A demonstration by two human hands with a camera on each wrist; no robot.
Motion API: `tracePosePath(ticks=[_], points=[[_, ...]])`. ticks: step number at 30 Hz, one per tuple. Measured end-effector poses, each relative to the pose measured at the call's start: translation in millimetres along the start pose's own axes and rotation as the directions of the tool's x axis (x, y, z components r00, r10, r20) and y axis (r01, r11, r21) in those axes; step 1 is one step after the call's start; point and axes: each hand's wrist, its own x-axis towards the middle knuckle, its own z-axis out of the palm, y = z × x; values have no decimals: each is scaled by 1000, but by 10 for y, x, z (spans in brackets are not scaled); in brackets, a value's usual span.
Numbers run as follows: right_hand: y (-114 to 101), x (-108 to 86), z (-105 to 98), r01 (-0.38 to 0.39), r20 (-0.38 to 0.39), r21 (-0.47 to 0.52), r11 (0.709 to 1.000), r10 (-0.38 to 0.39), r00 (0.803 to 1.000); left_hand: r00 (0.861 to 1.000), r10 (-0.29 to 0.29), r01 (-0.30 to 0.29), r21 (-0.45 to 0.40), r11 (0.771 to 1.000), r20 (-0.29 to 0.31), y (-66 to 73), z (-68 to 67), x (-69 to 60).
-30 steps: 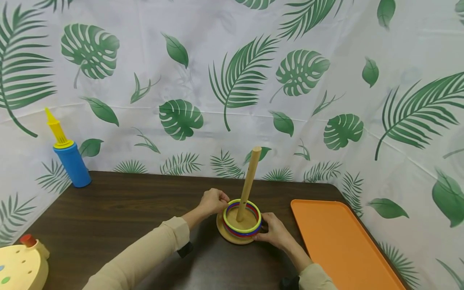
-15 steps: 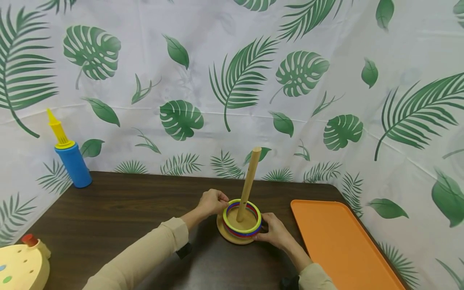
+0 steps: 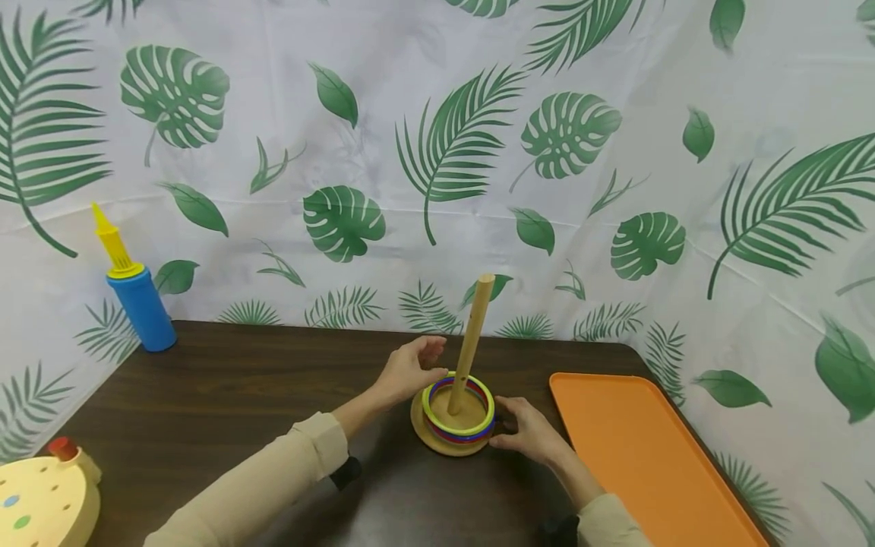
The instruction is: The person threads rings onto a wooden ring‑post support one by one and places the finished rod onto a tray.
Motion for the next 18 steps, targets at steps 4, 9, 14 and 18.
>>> tracePosePath(ticks=[4, 9, 14, 18], points=[[-7, -71, -145, -44, -49, 15, 999, 45, 998, 996, 66, -63, -51, 997, 56, 89, 73, 11], [37, -238, -422, -47, -106, -5, 999, 46, 993, 990, 137, -135, -50, 990, 31, 156, 186, 20], [237, -520, -734, -55, -207, -42, 998, 45, 977, 986, 165, -166, -17, 986, -28, 167, 254, 26], [492, -784, -1018, -137, -261, -159, 978, 92, 961, 981, 185, -186, -7, 983, -56, 147, 287, 32]])
